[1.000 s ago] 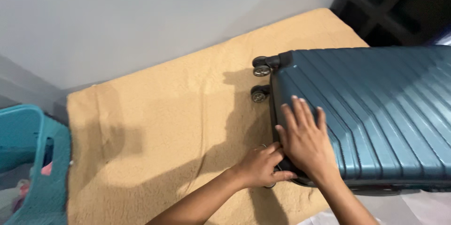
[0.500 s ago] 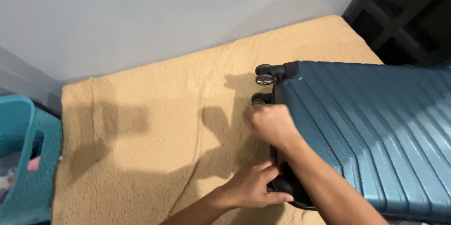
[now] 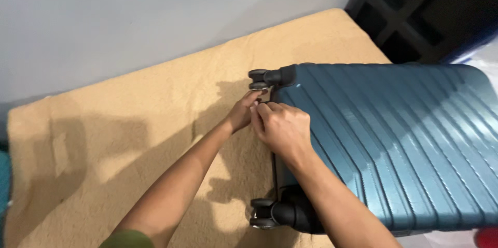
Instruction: The person folds a white t-shirt, a blue patterned shirt, and a yellow patterned shirt on a beige towel. They place the folded clothes into an open suitcase, secure the contents with a strap, and close the suitcase.
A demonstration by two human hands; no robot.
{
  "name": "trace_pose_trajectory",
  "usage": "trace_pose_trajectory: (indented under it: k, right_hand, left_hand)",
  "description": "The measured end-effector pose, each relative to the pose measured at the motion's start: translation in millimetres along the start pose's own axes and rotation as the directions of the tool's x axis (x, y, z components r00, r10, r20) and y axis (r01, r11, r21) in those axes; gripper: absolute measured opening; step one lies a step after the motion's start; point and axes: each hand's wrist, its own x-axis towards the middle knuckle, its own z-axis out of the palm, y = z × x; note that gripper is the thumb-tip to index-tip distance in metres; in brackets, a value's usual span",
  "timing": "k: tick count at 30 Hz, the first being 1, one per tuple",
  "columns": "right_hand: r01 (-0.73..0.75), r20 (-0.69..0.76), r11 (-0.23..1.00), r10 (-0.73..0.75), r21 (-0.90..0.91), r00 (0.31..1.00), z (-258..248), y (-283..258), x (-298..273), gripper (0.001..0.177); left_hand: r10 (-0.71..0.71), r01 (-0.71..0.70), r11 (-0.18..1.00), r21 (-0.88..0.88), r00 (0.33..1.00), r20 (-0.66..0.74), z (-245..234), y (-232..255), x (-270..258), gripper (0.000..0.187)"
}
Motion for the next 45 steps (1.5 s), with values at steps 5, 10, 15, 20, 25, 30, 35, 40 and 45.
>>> trace_pose_trajectory:
  k: [5,10,15,20,25,30,35,40,45]
  right_hand:
    - [-0.090,-0.044,0.993,0.087,-0.071,0.995,-10,5,6,0.030]
    - [-0.246,-0.033,0.962,0.244,-0.121,0.969,-16,14,7,0.011]
    - [-0.321,-0.020,0.916,0.326,-0.240,0.945,-2,30,-1,0.042]
    - [-0.369,0.084,0.892,0.402,-0.262,0.912,6,35,-8,0.039]
    - [-0.383,0.107,0.882,0.424,-0.275,0.899,5,34,-3,0.040]
    - [-0.394,0.130,0.876,0.441,-0.279,0.888,5,34,0,0.042]
    - [-0.400,0.139,0.874,0.449,-0.276,0.883,3,32,0,0.041]
    - [-0.386,0.136,0.878,0.435,-0.282,0.890,4,32,-2,0.042]
    - [-0.362,0.110,0.888,0.405,-0.284,0.908,3,33,-5,0.042]
  left_hand:
    - [-0.303,0.347,0.903,-0.253,0.933,0.196,3,5,26,0.052]
    - [-0.087,0.144,0.961,-0.236,0.968,0.236,10,-11,53,0.062]
    - [-0.199,0.336,0.752,-0.567,0.936,0.291,30,-42,92,0.039]
    - [-0.013,0.168,0.876,-0.453,0.945,0.325,36,-57,121,0.036]
    - [0.029,0.140,0.921,-0.363,0.905,0.424,35,-53,145,0.032]
    - [0.062,0.098,0.941,-0.324,0.891,0.451,34,-60,153,0.029]
    - [0.171,-0.034,0.951,-0.308,0.887,0.430,28,-62,146,0.025]
    - [0.612,-0.683,0.729,0.028,0.670,0.420,15,-20,149,0.017]
    - [0.646,-0.706,0.642,0.297,0.708,0.286,-9,2,120,0.014]
